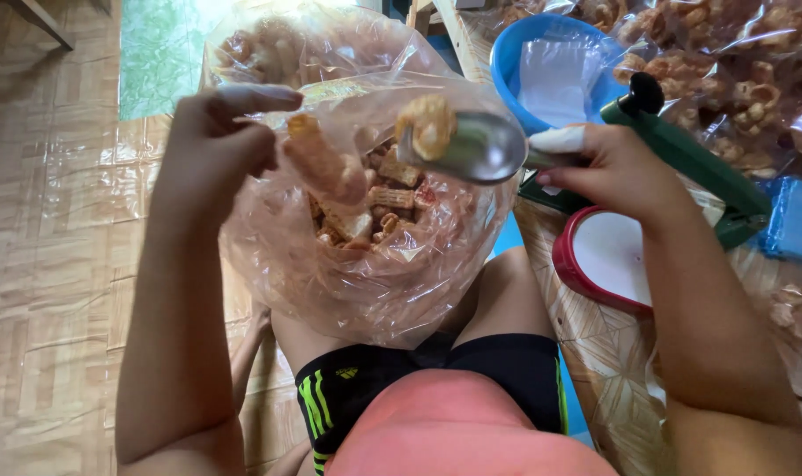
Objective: Packaging chicharron (pork rinds) into small plastic bags and sealing them with a heat sealer.
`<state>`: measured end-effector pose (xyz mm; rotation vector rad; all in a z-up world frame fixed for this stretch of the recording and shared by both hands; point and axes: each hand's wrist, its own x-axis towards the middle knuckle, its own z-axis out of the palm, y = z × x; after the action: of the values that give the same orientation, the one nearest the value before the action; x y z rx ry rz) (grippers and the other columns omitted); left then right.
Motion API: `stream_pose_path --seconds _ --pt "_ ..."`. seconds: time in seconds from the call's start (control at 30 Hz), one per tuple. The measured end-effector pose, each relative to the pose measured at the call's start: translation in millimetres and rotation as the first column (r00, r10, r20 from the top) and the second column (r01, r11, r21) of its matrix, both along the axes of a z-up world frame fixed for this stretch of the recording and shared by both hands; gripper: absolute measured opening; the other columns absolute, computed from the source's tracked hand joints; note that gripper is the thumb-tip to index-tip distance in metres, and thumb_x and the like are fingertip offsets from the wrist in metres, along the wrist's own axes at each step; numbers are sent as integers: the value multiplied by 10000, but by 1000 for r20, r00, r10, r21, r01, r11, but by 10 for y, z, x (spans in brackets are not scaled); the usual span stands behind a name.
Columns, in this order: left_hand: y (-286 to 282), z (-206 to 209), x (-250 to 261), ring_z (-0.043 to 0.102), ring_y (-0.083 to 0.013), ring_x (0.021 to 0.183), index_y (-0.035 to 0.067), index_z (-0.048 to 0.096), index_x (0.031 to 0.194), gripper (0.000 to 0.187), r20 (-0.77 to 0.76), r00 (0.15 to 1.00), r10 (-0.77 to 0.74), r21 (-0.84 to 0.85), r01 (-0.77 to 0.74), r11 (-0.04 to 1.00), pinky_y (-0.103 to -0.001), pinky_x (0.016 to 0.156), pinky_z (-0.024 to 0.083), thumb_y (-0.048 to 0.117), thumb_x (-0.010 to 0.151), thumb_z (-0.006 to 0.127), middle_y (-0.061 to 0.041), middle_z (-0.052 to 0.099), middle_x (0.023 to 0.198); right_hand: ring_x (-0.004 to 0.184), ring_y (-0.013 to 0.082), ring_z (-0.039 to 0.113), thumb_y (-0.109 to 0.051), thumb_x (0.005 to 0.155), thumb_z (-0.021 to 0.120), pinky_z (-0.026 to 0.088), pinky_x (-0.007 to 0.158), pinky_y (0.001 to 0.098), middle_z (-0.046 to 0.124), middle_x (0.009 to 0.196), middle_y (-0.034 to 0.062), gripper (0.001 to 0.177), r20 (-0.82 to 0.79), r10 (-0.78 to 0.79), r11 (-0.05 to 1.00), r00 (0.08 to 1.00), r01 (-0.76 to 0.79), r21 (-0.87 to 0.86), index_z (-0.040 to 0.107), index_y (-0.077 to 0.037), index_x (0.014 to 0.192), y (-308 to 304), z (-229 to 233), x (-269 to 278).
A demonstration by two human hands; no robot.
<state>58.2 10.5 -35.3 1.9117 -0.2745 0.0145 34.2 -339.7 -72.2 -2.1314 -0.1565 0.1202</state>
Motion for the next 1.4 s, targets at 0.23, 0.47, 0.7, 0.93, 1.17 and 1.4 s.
stream_pose_path --seconds 0.23,0.47,0.7,0.93,1.17,1.4 --pt "-117 291 -59 417 -26 443 62 648 923 420 31 998 -59 -231 64 971 -129 430 357 -41 595 407 -32 667 891 773 197 584 -82 721 589 394 627 322 649 880 43 345 15 137 871 990 -113 -478 633 -191 1045 773 -495 180" --pt "-527 359 -66 636 -120 633 -50 523 1086 416 167 973 -163 -44 172 984 -150 543 572 -58 673 473 -175 578 1109 1084 216 539 -88 834 561 572 718 252 457 1224 102 380 387 -13 982 922 -62 180 458 -66 1199 1009 -402 70" --pt "-1229 54 114 634 -96 770 50 647 819 285 251 960 -126 -85 152 985 -196 574 552 86 559 536 -19 660 851 1093 211 544 79 798 662 478 1021 374 543 1088 114 794 556 -147 909 818 -110 402 192 -165 1390 908 -55 -110" --pt "-1362 -43 157 637 -131 589 51 579 951 291 106 950 -293 -405 310 860 -228 520 604 -16 668 591 -83 601 756 810 133 618 49 763 632 526 796 259 629 823 76 352 323 -309 808 895 67 585 473 -34 1065 655 -53 -88" --pt "-1122 -45 144 456 -242 999 147 180 1360 944 -22 774 -633 -256 607 752 -247 783 557 65 614 753 -164 321 1259 843 207 634 41 744 669 536 938 369 613 796 83 806 307 -267 529 913 -128 839 202 -26 1398 351 -105 22" --pt "-1173 -274 33 614 -245 984 -42 439 1070 515 -14 541 -841 -400 768 500 -307 815 562 -68 629 705 -156 582 1079 1012 110 595 -128 753 691 460 579 145 605 1037 74 819 353 -271 646 895 -103 757 213 -97 1418 293 72 -127"
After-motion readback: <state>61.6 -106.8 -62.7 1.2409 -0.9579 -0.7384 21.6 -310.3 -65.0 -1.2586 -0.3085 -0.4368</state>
